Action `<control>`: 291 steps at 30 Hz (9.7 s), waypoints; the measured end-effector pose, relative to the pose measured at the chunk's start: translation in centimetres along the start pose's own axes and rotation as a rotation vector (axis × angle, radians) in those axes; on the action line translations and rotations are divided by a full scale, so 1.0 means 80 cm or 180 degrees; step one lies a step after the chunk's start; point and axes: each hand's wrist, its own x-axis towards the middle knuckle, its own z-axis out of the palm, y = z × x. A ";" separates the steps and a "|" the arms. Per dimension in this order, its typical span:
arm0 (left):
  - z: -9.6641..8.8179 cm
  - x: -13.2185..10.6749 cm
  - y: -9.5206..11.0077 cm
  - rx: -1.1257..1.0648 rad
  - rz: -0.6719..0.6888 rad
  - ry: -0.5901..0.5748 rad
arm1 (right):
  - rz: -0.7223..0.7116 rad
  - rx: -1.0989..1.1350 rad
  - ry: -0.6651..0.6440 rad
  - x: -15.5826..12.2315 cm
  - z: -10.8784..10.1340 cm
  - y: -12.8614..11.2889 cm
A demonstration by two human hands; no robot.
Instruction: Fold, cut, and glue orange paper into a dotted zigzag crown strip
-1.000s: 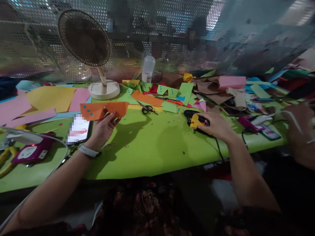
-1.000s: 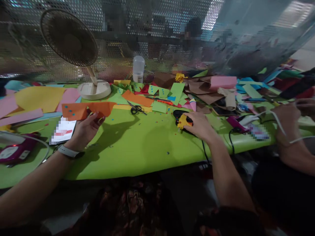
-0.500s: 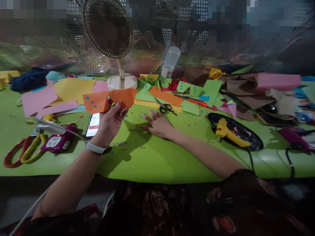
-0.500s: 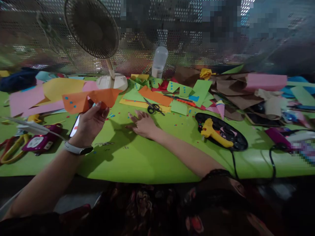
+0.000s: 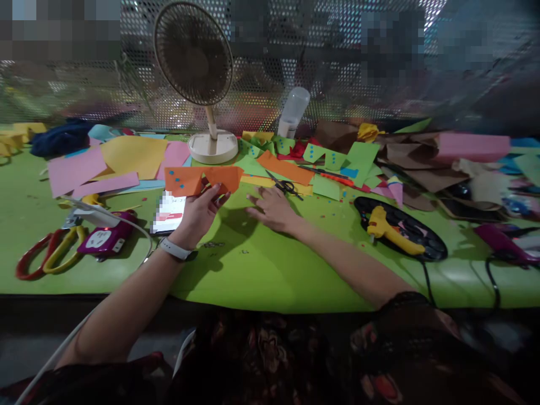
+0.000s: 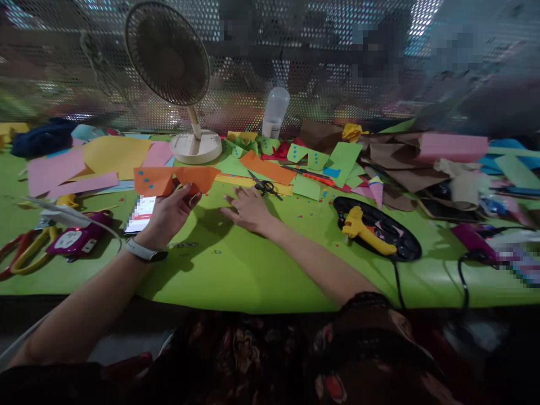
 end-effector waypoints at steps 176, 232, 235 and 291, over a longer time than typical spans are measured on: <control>0.063 -0.090 -0.071 0.0393 -0.1369 -0.0854 | 0.0634 0.2651 0.1694 -0.071 -0.028 -0.003; 0.064 -0.091 -0.068 0.0393 -0.1379 -0.0852 | 0.1050 0.3189 0.1641 -0.076 -0.031 0.002; 0.063 -0.090 -0.068 0.0386 -0.1375 -0.0868 | 0.1088 0.3052 0.1460 -0.078 -0.031 0.004; 0.047 -0.080 -0.087 0.0763 -0.0843 -0.0443 | 0.1044 0.3266 0.1329 -0.075 -0.018 0.000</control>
